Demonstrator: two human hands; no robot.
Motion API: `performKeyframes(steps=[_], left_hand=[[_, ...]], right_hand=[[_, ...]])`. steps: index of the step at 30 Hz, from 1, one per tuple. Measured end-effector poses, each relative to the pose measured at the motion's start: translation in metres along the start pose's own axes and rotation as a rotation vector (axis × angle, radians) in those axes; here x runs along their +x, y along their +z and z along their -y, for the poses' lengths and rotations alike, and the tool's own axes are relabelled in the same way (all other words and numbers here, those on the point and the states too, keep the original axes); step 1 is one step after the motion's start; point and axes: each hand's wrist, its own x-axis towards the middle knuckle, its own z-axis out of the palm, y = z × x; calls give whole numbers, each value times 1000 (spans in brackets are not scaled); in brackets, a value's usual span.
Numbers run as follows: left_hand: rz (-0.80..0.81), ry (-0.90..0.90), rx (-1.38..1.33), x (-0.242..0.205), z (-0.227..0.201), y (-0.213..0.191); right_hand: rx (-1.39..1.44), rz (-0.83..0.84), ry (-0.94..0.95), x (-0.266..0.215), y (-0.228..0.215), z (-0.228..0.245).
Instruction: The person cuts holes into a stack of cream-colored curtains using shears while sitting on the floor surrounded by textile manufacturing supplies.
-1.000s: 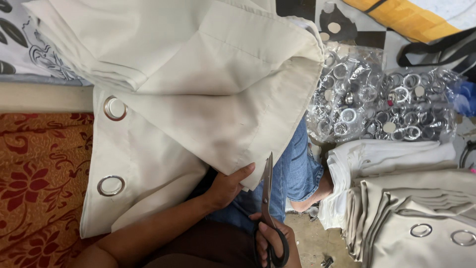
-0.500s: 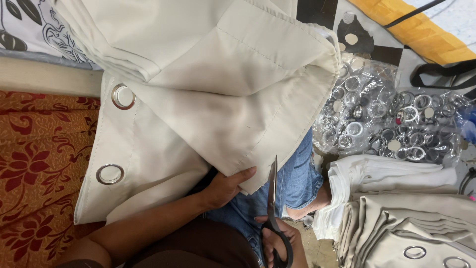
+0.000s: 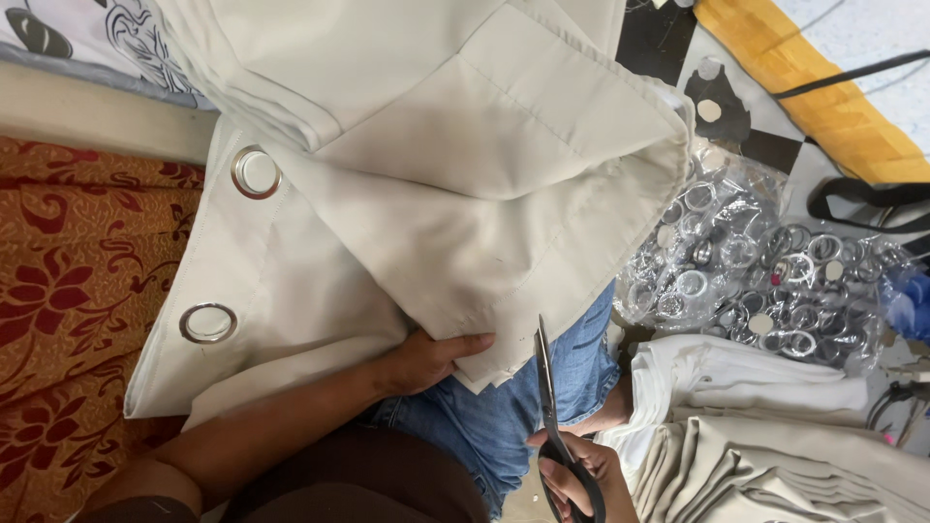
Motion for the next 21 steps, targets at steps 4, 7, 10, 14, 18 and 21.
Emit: performKeyframes(steps=[4,7,10,14,18,21], left_hand=[[62,-12,-38,4,1,-5],[47,-4,48,0,-8,-2],[48,44,184,-1,-12,-4],[84,96,340,-5,-22,0],[37,48,394,-7,-25,2],[82,37,459,-8,-28,1]], right_hand=[[-189,-2,44,6,-17,10],[-267,81,35,12,-31,22],[-282,122,21,15,-39,35],[-401,127,-46,14,-38,53],[-529,57,-16,14,-43,72],[-520,113,43,22,-63,78]])
